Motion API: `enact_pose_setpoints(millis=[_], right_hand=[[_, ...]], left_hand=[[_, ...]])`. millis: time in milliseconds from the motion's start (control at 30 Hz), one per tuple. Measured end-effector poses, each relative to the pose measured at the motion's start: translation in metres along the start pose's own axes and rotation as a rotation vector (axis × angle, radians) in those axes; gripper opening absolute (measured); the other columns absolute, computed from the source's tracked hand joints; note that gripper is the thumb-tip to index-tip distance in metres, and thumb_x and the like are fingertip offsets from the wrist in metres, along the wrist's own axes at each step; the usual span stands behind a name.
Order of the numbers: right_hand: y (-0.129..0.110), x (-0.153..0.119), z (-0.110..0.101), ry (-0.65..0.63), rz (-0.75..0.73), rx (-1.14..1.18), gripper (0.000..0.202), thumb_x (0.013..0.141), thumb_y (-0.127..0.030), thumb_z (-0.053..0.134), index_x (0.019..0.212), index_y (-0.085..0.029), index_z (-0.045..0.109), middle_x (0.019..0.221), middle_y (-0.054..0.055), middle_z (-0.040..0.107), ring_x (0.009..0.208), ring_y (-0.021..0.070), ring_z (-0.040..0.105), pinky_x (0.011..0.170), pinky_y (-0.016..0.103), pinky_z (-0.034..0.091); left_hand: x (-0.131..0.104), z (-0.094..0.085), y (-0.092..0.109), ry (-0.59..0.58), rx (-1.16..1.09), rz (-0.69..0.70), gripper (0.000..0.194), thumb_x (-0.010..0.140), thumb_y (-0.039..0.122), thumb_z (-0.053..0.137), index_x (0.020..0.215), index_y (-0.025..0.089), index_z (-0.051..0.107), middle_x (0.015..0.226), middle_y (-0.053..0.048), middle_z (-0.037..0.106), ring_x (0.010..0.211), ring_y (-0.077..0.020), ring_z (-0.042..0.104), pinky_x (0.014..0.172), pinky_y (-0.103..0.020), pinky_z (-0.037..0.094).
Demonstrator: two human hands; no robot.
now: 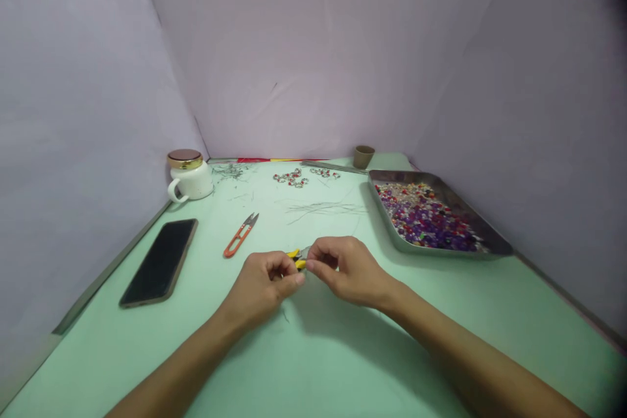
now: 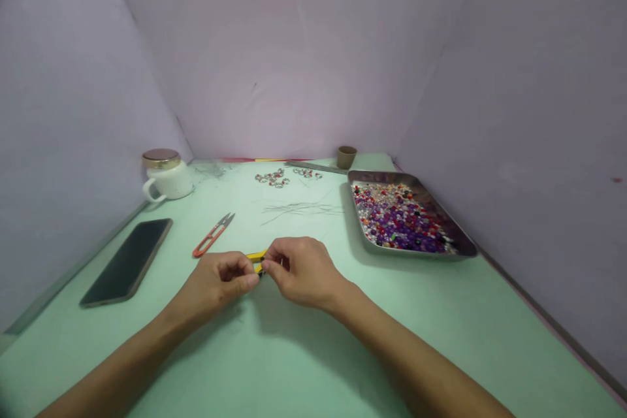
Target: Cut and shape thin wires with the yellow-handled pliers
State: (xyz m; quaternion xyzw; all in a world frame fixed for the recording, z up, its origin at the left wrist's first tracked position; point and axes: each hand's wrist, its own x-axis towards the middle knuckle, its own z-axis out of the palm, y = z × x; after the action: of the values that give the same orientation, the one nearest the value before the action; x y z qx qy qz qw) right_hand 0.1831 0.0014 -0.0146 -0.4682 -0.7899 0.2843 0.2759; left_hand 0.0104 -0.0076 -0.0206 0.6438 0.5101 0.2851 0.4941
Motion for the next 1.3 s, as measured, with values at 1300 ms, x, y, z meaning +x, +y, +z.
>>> enact_pose_setpoints(millis=[1300], right_hand=[[-0.009,0.0,0.022,-0.034,0.271,0.807,0.028,0.062,-0.036,0.067,0.073,-0.015,0.053,0.057,-0.003,0.053,0.048,0.0087,0.05,0.049,0.023,0.044]], left_hand=[[-0.007,0.004,0.011,0.239,-0.024,-0.001,0.015,0.065,0.024,0.056,0.056,0.013,0.06,0.051,0.0,0.056,0.05,-0.0096,0.044,0.047,-0.02,0.032]])
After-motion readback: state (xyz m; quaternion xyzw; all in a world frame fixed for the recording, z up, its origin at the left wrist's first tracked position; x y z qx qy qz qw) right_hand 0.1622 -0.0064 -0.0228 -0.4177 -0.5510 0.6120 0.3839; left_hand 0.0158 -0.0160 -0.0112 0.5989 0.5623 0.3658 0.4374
